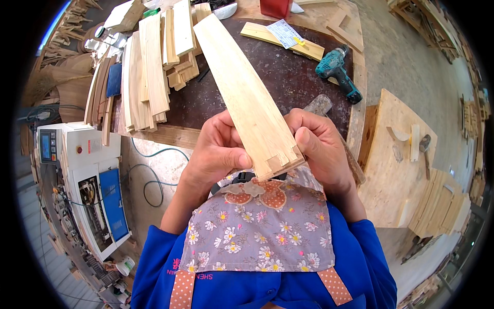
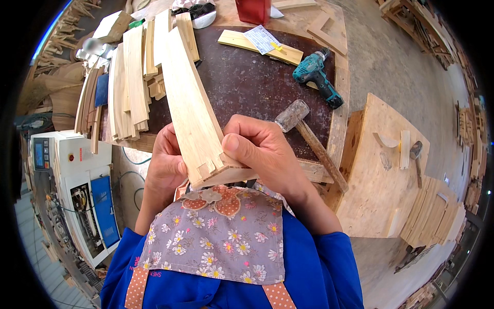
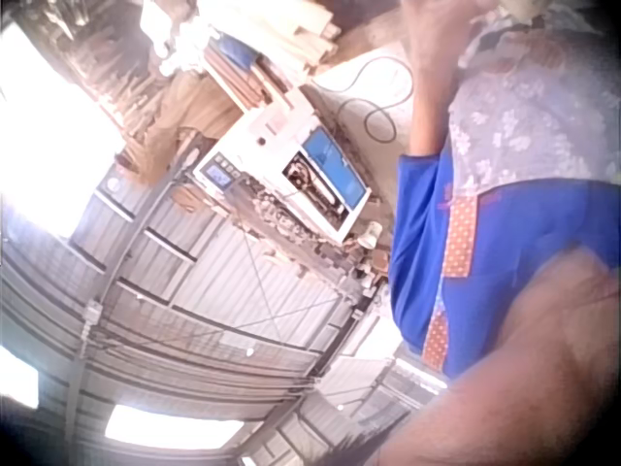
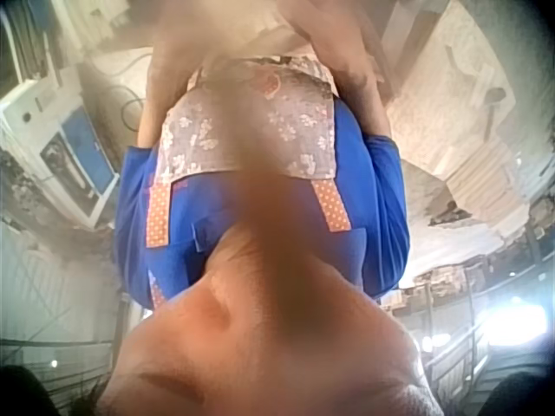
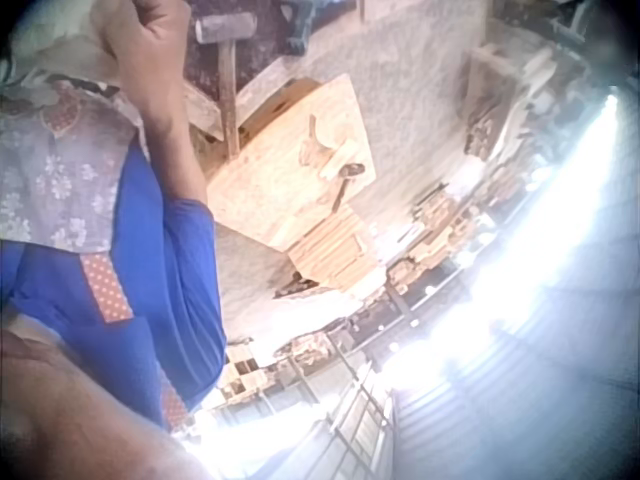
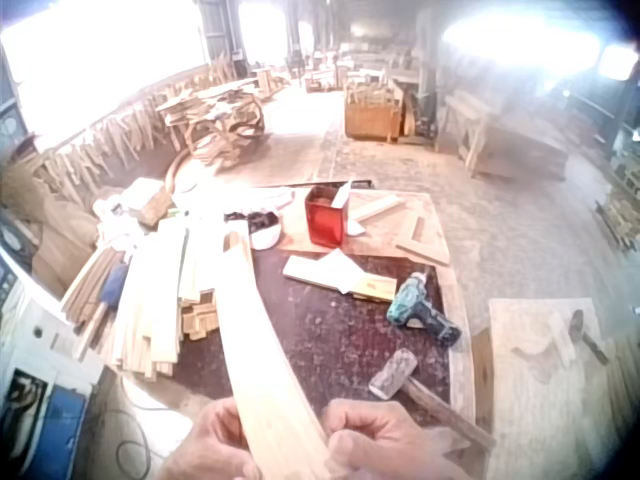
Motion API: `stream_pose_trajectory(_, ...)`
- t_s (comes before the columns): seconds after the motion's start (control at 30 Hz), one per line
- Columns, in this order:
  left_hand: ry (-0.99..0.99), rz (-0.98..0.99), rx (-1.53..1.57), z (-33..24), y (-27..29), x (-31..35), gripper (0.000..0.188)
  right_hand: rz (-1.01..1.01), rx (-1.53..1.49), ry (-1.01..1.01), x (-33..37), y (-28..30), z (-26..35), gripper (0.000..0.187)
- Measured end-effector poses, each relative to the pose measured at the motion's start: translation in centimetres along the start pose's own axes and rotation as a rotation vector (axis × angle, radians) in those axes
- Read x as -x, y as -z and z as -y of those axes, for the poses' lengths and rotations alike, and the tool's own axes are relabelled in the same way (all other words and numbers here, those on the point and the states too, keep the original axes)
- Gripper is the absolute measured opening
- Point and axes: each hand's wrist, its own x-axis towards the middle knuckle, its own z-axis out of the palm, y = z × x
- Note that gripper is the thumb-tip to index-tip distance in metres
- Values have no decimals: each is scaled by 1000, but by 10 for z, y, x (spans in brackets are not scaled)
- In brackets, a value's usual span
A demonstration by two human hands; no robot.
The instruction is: The person assembles two notched wooden slats by hand, fitting the joints together and then using a mallet to secure the connection. The slats are then positioned into a larger wooden frame structure.
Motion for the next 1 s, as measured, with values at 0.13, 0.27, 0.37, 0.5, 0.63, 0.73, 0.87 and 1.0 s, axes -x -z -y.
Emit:
stream_pose_trajectory(0.13, 10, -16, -13, 0, -2, 1, 65, -37, 47, -65, 1, -2, 7, 35)
stream_pose_trajectory(0.27, 5, -54, 65, 2, 0, -2, 58, -47, 28, -115, 1, -2, 7, 31)
stream_pose_trajectory(0.37, 17, -82, 38, -2, 3, -5, 53, -12, 79, -40, 0, -5, 12, 26)
stream_pose_trajectory(0.5, 22, -25, 246, 1, 13, -4, 51, 62, 138, -40, 3, -3, 9, 28)
stream_pose_trajectory(0.63, -41, -166, 144, 5, 18, -3, 48, 162, 636, 10, 0, -1, 11, 40)
stream_pose_trajectory(0.73, -80, -179, 152, 7, 23, -3, 45, 239, 816, -75, -3, 0, 7, 43)
stream_pose_trajectory(0.87, 40, -173, 164, 2, 29, 0, 59, 264, 946, -102, -3, -2, 14, 35)
stream_pose_trajectory(1.0, 132, -33, 194, -2, 38, 1, 51, 279, 1156, 1, -4, 2, 13, 26)
